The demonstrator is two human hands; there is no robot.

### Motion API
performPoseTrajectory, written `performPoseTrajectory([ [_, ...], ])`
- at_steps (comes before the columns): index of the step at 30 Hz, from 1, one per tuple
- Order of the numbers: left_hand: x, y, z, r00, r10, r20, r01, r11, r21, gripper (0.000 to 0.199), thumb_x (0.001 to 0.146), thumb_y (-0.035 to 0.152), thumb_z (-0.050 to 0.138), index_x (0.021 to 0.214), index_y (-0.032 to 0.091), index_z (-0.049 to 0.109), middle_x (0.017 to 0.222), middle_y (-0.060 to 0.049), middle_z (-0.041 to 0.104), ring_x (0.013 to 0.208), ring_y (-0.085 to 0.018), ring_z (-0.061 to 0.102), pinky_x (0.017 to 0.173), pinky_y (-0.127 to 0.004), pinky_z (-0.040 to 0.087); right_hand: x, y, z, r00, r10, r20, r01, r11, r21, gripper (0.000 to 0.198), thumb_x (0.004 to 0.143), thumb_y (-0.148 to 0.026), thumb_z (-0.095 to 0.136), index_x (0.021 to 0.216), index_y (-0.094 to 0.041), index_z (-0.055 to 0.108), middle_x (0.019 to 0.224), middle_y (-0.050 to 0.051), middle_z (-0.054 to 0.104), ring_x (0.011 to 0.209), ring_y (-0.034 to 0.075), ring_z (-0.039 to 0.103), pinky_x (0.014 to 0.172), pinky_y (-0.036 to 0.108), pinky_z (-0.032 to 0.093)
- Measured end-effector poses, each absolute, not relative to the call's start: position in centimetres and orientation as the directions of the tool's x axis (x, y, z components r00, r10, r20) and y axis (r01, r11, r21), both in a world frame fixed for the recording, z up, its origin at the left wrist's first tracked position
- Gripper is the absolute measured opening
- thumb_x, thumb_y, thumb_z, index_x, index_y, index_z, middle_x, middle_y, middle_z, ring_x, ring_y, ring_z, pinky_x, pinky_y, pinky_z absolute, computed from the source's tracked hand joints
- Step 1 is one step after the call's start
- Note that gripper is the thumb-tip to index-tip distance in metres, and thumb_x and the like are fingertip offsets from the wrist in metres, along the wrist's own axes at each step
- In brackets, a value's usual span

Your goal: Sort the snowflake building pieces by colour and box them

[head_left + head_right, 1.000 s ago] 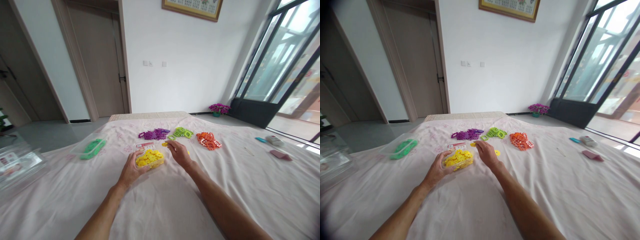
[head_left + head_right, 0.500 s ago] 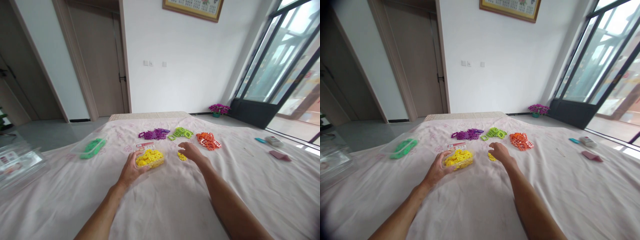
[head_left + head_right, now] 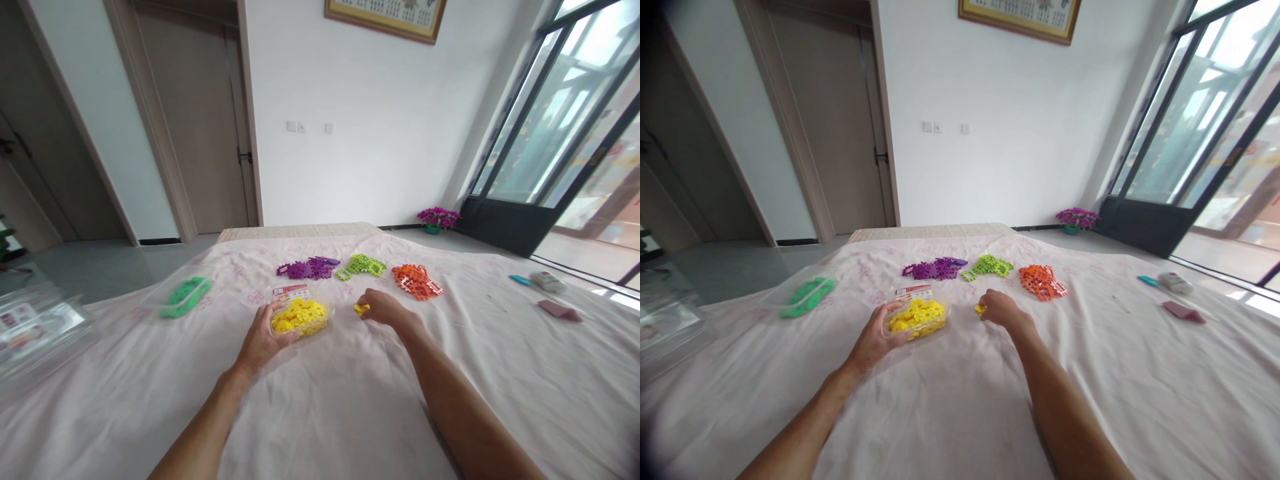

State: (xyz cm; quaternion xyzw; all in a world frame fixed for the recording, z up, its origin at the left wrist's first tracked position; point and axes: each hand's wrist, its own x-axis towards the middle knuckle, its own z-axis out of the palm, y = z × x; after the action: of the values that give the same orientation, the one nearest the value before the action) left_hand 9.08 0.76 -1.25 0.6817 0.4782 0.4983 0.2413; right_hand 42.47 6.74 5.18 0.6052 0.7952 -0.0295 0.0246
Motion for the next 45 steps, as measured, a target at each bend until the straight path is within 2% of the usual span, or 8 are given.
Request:
performPoseTrajectory([
  [7, 9.1, 0.8, -1.3, 0.054, 0.897, 0.438, 0.412, -0.42, 0.809, 0.06, 0.069, 0.039, 0.079, 0.122, 0.022, 0.057, 0.129, -0.01, 0.056, 0.128, -0.028, 0.05, 0.11, -0.046, 0.038, 39.9, 5.2, 5.6, -0.253, 0.964, -0.083, 0.95, 0.263, 0.169, 0.025, 0.083, -0.015, 0.061, 0.105, -0.014, 0.073, 0.109, 0.017, 0.068, 0.1, 0.028, 0.066, 0.083, 0.033, 0.049],
  [17, 9.1, 0.8, -1.2, 0.06, 0.891, 0.45, 0.434, -0.43, 0.792, 0.059, 0.071, 0.038, 0.078, 0.122, 0.021, 0.057, 0.128, -0.011, 0.057, 0.126, -0.028, 0.051, 0.11, -0.045, 0.038, 39.9, 5.8, 4.9, -0.158, 0.987, 0.026, 0.98, 0.153, 0.129, 0.031, 0.088, -0.005, 0.044, 0.103, -0.014, 0.07, 0.108, 0.016, 0.069, 0.098, 0.026, 0.067, 0.076, 0.03, 0.046],
  [25, 9.1, 0.7, -1.0, 0.072, 0.886, 0.458, 0.439, -0.44, 0.783, 0.059, 0.072, 0.039, 0.077, 0.124, 0.021, 0.055, 0.129, -0.01, 0.056, 0.127, -0.027, 0.05, 0.111, -0.046, 0.037, 37.7, 5.4, 6.0, -0.097, 0.935, 0.341, 0.931, 0.207, -0.301, 0.025, 0.095, -0.037, 0.05, 0.096, -0.02, 0.068, 0.084, 0.006, 0.071, 0.08, 0.02, 0.066, 0.065, 0.026, 0.04],
  [29, 9.1, 0.6, -0.9, 0.072, 0.885, 0.46, 0.445, -0.441, 0.779, 0.061, 0.072, 0.043, 0.078, 0.125, 0.021, 0.055, 0.129, -0.01, 0.057, 0.126, -0.027, 0.051, 0.11, -0.046, 0.038, 35.2, 4.7, 5.4, -0.187, 0.896, 0.402, 0.66, 0.418, -0.624, 0.03, 0.093, -0.035, 0.052, 0.116, -0.021, 0.065, 0.085, 0.002, 0.07, 0.069, 0.015, 0.064, 0.064, 0.025, 0.046],
  [32, 9.1, 0.6, -0.9, 0.071, 0.885, 0.46, 0.448, -0.44, 0.778, 0.062, 0.072, 0.045, 0.078, 0.124, 0.022, 0.055, 0.13, -0.01, 0.056, 0.126, -0.027, 0.05, 0.11, -0.046, 0.038, 34.2, 4.6, 4.8, -0.276, 0.886, 0.373, 0.468, 0.463, -0.753, 0.036, 0.091, -0.03, 0.051, 0.125, -0.023, 0.061, 0.105, 0.004, 0.07, 0.071, 0.014, 0.067, 0.06, 0.024, 0.05],
  [35, 9.1, 0.7, -1.0, 0.067, 0.886, 0.459, 0.447, -0.438, 0.78, 0.062, 0.072, 0.044, 0.078, 0.125, 0.022, 0.055, 0.129, -0.01, 0.057, 0.126, -0.027, 0.051, 0.109, -0.046, 0.039, 34.8, 4.8, 5.0, -0.245, 0.869, 0.43, 0.57, 0.489, -0.661, 0.035, 0.091, -0.023, 0.049, 0.123, -0.022, 0.063, 0.119, 0.007, 0.067, 0.085, 0.016, 0.068, 0.072, 0.028, 0.053],
  [39, 9.1, 0.8, -1.3, 0.059, 0.891, 0.451, 0.43, -0.43, 0.794, 0.062, 0.071, 0.041, 0.079, 0.125, 0.021, 0.056, 0.127, -0.01, 0.057, 0.124, -0.028, 0.053, 0.108, -0.046, 0.04, 37.6, 5.3, 5.8, -0.178, 0.927, 0.33, 0.916, 0.279, -0.287, 0.036, 0.091, -0.02, 0.052, 0.126, -0.02, 0.063, 0.122, 0.012, 0.065, 0.11, 0.025, 0.061, 0.092, 0.035, 0.047],
  [45, 9.0, 0.9, -1.4, 0.072, 0.886, 0.458, 0.431, -0.442, 0.786, 0.06, 0.07, 0.038, 0.079, 0.123, 0.02, 0.056, 0.13, -0.011, 0.056, 0.128, -0.028, 0.05, 0.111, -0.046, 0.037, 40.7, 5.8, 5.4, 0.046, 0.999, 0.004, 0.995, -0.046, 0.086, 0.032, 0.093, -0.023, 0.05, 0.122, -0.016, 0.063, 0.118, 0.019, 0.066, 0.112, 0.033, 0.061, 0.081, 0.04, 0.05],
])
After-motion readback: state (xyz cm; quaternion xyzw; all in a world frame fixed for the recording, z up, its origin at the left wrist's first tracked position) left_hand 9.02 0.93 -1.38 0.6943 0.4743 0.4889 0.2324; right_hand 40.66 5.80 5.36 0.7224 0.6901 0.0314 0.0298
